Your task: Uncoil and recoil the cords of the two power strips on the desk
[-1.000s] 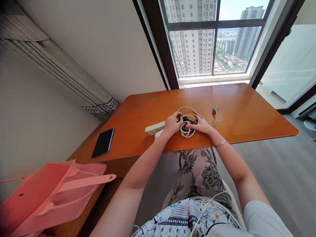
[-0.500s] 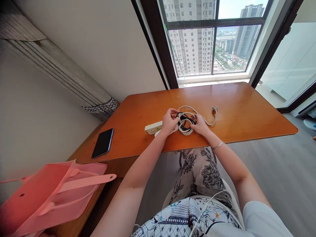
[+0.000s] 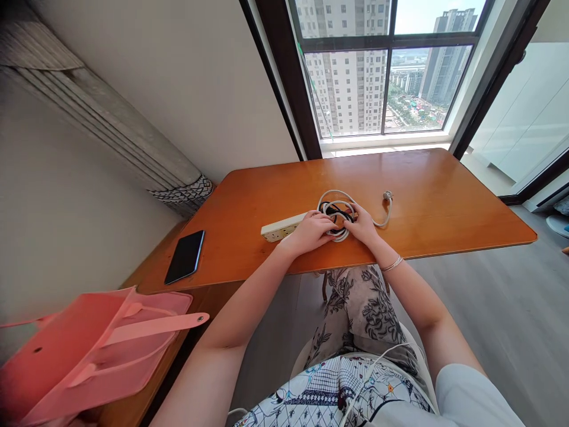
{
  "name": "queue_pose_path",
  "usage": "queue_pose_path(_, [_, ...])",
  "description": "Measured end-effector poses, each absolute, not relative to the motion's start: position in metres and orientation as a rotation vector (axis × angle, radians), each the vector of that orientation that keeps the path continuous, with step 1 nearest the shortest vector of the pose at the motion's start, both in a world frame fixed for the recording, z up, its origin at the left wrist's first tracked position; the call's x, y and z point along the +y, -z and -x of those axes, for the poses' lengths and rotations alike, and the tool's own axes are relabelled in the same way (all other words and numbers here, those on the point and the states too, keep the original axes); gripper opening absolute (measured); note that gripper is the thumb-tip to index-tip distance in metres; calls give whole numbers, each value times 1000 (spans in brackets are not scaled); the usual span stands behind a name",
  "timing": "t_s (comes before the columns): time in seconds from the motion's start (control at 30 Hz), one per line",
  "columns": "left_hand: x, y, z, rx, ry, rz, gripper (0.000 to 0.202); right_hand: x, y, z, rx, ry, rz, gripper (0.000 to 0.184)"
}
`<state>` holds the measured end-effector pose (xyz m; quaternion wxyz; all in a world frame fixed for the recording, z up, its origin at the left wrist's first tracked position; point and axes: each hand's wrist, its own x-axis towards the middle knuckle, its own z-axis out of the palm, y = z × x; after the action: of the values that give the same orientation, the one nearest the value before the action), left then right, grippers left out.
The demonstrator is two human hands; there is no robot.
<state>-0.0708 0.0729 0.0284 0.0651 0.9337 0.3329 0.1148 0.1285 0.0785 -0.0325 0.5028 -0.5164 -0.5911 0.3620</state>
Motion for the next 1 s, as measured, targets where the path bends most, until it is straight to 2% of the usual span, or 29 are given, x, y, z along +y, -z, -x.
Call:
queue_pose_path(0.17, [72,-20,65,1133,-381,-2790,26,76,26,-133,-1262,-1106,1141,64])
queue_pose_path(0.33, [74,-12,60,1198,-514,-2731,21,76,21,-144,-1077,-1391,1083,53])
queue_pose_path(0.6, [82,-1,58,1285,-665,-2549,27,81,28,-145,-974,-1365,987,44])
queue_pose_path(0.67, [85,2,53,1278,-657,-2540,27,80,29,-143,-1020,-1326,967,51])
queue_pose_path(0.8, [90,8,39,1324,-626,-2506,25,76,30,-140,-1113,-1185,1041,77])
queue_pose_path(1.0, [95,13,33,1347,-800,-2302,18,78,36,-139,-1226,-1068,1126,92])
